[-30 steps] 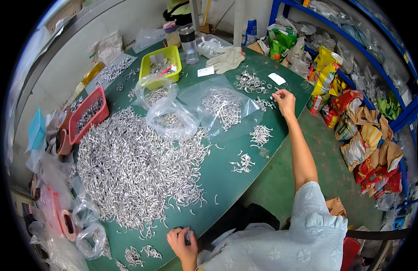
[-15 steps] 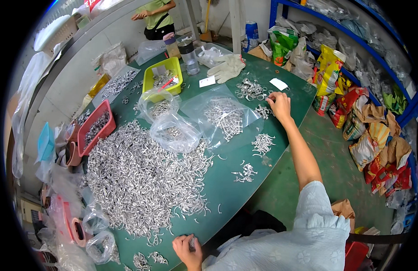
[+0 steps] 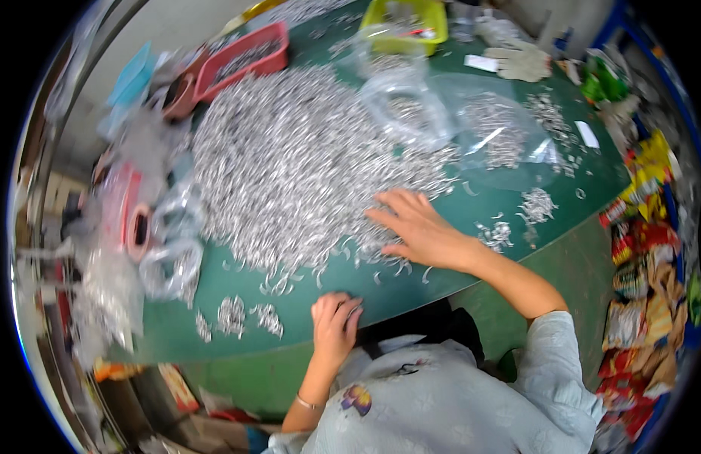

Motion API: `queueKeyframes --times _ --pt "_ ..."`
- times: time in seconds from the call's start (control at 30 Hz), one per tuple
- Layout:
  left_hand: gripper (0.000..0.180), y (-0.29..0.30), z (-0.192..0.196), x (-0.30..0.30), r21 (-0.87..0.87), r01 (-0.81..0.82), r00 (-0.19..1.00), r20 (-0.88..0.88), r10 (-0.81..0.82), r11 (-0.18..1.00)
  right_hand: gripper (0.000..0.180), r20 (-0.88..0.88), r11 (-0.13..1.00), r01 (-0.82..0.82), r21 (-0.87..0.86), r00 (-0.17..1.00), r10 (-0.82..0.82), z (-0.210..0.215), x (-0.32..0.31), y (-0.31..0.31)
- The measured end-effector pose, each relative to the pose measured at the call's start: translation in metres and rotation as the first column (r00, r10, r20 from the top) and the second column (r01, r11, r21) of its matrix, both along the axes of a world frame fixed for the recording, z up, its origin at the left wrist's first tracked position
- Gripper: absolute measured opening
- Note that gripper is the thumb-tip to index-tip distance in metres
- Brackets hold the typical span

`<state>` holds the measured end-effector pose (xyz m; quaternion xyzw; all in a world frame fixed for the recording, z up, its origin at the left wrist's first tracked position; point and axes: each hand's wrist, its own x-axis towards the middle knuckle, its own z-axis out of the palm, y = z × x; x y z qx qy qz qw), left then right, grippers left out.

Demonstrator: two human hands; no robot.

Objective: The person sorts small curved metal parts by hand on a green workbench, moving them from a large pile into smaller groups and placing some into plastic bags.

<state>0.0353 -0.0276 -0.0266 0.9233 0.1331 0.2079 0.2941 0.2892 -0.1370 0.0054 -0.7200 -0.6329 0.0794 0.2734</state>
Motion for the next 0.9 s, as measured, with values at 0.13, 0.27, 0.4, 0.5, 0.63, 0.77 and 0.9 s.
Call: queueKeyframes --times 0.13,0.27,0.4,0.5,0.63,0.77,0.9 --pt "0.025 -0.001 0.006 -0.005 -0.04 -0.032 0.999 -0.002 0.032 0.999 0.078 0.135 0.992 0.085 -0.093 0.988 -0.072 -0.011 -0.025 0.045" --pt "0.026 -0.002 0.006 -0.009 -0.065 -0.047 0.999 0.008 0.048 0.997 0.08 0.179 0.988 0.075 -0.133 0.983 -0.05 -0.008 -0.048 0.048" --pt "0.027 -0.001 0.003 -0.011 -0.07 -0.026 1.0 0.014 0.027 0.997 0.072 0.088 0.997 0.034 -0.074 0.996 -0.027 -0.012 -0.059 0.035" --pt "0.027 0.0 0.002 -0.012 -0.091 -0.02 0.999 0.026 0.022 0.996 0.06 0.16 0.995 -0.016 -0.103 0.987 0.033 -0.008 -0.057 0.024" --pt "0.026 -0.001 0.004 -0.011 -0.116 -0.03 0.998 0.046 0.035 0.993 0.045 0.206 0.987 -0.121 -0.104 0.968 0.14 -0.014 -0.044 0.003" --pt "0.026 -0.001 0.004 -0.012 -0.116 -0.036 0.998 0.049 0.042 0.993 0.033 0.164 0.999 -0.04 -0.005 0.986 0.04 -0.009 -0.031 -0.009" --pt "0.026 0.0 0.003 -0.011 -0.1 -0.032 0.998 0.054 0.038 0.994 0.039 0.093 0.984 0.133 0.115 0.985 -0.144 -0.002 -0.026 0.005"
